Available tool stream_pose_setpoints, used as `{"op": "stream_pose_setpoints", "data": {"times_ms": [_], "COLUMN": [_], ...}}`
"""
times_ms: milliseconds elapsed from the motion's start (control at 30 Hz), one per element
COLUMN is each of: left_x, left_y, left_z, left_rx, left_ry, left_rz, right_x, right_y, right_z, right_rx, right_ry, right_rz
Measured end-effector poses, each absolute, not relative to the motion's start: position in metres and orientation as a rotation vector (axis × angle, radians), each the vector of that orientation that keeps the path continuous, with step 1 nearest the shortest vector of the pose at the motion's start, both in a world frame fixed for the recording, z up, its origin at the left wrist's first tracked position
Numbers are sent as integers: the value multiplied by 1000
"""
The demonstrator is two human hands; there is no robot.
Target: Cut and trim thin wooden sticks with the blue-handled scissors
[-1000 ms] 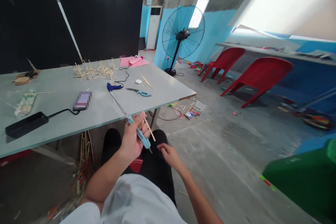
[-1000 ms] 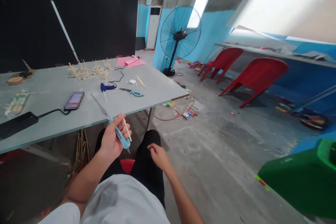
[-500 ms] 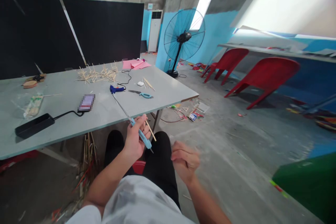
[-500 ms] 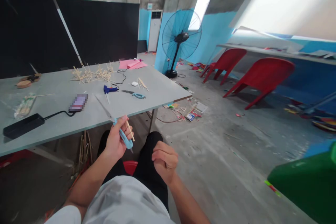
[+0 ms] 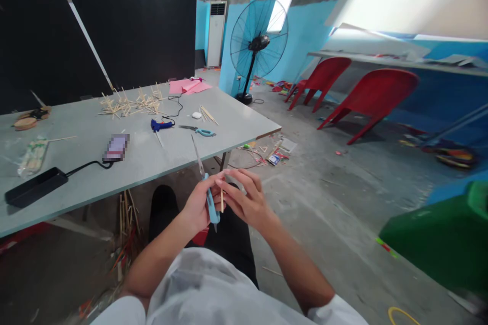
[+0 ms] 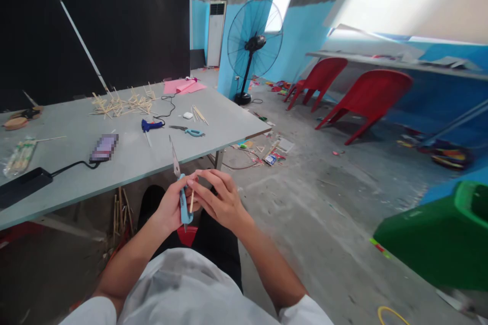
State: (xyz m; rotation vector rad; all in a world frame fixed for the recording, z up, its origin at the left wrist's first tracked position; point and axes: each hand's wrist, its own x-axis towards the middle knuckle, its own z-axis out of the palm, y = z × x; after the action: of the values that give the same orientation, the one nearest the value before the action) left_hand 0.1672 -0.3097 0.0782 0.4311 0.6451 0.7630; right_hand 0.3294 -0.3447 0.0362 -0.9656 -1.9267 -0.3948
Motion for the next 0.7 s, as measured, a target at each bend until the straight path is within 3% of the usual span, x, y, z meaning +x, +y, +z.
{"op": "stream_pose_setpoints", "data": {"times_ms": [167,300,467,700], "left_x": [168,165,150,125], "left_y": [-307,-307,-309,-287], "left_z": [67,59,52,63], "left_rx": [533,763,1275,2214], "left_ry": [580,596,813,1447], "left_rz": [568,482,640,811], "right_x": [333,319,310,312], "right_y": [-333,-342,-360,-369], "right_z": [32,41,65,72], "right_rx": [-813,-874,-782,-741], "right_ry": [-1842,-1463,-1022,-985], "right_rz": [-262,285,866,983]}}
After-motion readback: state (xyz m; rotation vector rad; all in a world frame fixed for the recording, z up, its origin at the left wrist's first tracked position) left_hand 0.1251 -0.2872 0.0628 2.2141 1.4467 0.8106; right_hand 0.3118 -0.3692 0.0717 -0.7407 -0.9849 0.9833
